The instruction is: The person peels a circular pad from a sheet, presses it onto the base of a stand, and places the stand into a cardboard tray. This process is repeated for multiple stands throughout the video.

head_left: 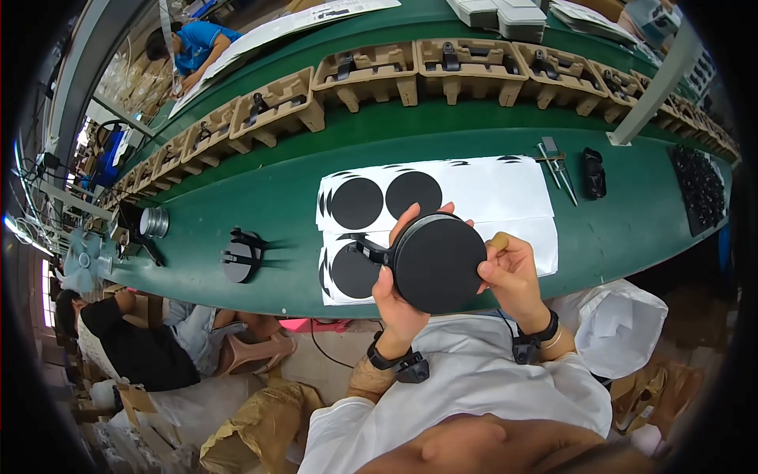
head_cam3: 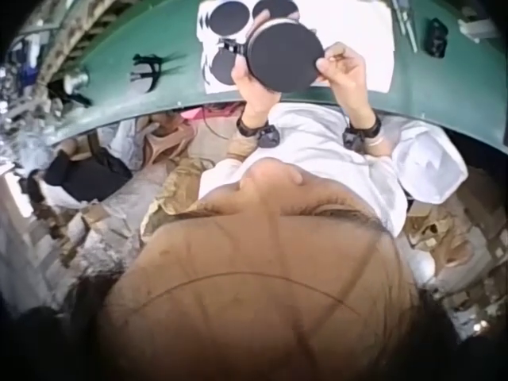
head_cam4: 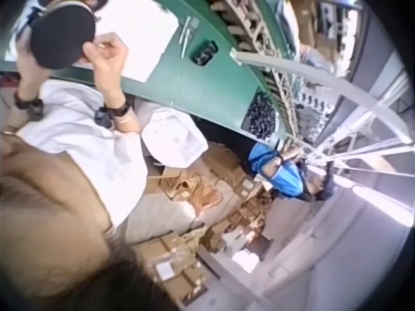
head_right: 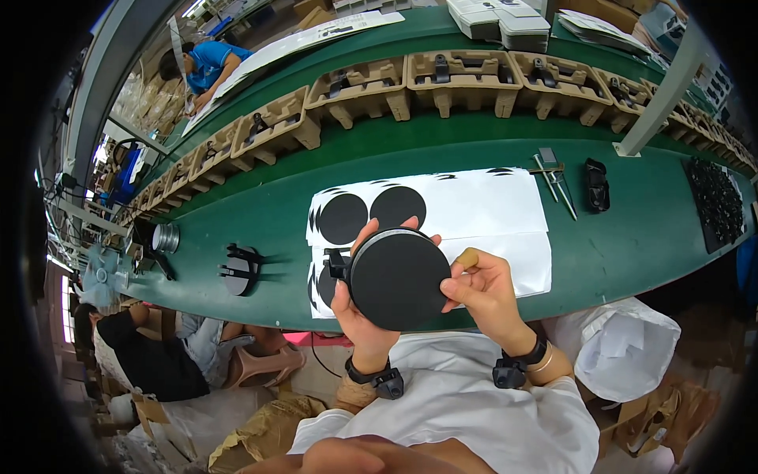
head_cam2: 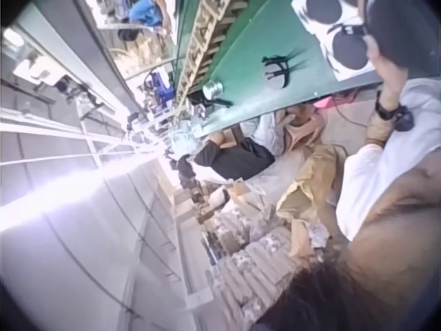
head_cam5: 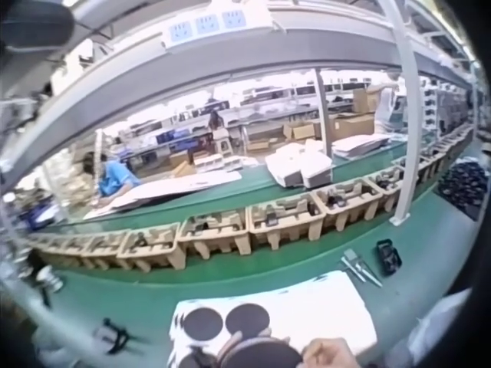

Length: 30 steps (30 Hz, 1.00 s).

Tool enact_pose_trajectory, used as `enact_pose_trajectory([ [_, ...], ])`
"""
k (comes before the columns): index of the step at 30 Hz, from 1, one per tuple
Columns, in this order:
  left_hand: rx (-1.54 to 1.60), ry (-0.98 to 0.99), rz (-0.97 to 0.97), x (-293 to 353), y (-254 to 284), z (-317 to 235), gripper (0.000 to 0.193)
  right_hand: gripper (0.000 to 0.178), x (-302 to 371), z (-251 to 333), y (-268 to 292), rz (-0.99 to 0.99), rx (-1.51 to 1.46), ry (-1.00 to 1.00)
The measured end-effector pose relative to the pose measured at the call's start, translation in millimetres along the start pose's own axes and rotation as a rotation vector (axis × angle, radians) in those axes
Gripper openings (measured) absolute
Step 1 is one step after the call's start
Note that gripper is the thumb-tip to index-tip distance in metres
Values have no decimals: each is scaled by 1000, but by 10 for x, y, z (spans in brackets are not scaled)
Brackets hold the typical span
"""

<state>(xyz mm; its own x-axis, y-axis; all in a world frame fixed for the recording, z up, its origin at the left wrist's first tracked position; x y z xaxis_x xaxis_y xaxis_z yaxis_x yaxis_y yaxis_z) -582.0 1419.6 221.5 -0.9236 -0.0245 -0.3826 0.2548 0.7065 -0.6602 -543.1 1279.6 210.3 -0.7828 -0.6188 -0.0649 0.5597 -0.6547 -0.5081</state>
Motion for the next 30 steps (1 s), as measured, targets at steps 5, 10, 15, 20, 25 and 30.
enact_pose_trajectory([
  [5, 6, -14, 28, 16, -17, -51, 75, 14, -20, -23, -45, -15, 10, -20],
  [10, -4, 2, 42, 35, -2, -102, 76, 15, -36, -49, -72, -20, 12, -18],
  [15, -36, 33, 43, 45, 13, -135, 79, 14, -42, -50, -132, -36, 53, -15],
  [20, -49, 49, 18, 68, 42, -177, 80, 13, -66, -59, -157, -23, 108, -20],
  [25, -239, -29, 63, 137, 124, -175, 79, 12, -208, -59, -172, -29, 195, -85],
  [30, -467, -129, 22, 169, 260, -186, 82, 24, -364, -56, -241, -128, 870, 5],
])
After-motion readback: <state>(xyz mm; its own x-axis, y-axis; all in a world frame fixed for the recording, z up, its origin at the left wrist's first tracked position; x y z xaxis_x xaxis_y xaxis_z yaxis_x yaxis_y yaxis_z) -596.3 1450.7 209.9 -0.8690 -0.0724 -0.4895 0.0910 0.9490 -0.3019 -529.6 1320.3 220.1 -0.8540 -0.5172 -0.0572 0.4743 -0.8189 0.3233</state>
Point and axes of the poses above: each hand's wrist, its own x-axis away from the middle knuckle, its own y-axis out of the back of the hand, z = x × y, the point moved 4 cm from there along -x, towards the middle knuckle, and after that the axes turned 12 degrees about z, right-handed, at the moved point
